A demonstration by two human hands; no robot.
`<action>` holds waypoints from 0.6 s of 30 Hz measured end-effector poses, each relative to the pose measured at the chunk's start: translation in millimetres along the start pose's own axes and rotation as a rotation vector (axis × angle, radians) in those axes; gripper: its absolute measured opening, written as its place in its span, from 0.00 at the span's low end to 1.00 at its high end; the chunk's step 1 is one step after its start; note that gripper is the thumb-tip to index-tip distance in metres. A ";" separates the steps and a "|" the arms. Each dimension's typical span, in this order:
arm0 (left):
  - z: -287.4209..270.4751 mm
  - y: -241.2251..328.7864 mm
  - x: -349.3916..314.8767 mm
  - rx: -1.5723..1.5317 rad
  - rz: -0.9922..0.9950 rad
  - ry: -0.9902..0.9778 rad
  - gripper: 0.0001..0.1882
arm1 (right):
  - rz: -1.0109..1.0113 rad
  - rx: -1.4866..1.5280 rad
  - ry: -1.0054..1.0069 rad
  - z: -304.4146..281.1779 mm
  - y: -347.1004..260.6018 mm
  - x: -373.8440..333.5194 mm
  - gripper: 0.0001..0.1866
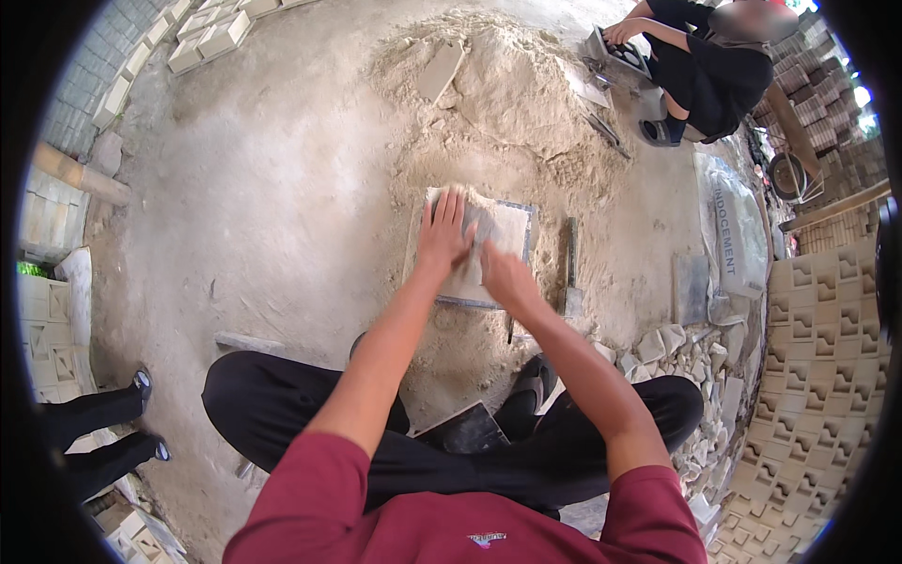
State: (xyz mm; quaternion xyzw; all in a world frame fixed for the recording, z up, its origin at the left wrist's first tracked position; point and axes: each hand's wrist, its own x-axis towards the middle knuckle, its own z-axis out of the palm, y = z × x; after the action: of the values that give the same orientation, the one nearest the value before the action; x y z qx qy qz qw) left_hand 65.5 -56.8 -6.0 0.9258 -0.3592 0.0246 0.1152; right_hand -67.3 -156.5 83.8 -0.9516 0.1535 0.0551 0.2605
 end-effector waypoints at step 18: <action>3.8 -28.0 23.8 0.054 0.068 0.019 0.39 | -0.175 0.257 0.060 20.0 -9.2 29.7 0.25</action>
State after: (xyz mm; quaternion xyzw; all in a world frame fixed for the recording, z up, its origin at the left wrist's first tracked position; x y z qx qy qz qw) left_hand 101.8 -53.3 -12.1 0.9155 -0.3888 0.0467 0.0927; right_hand -36.8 -146.6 65.6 -0.9214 0.0837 -0.0164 0.3793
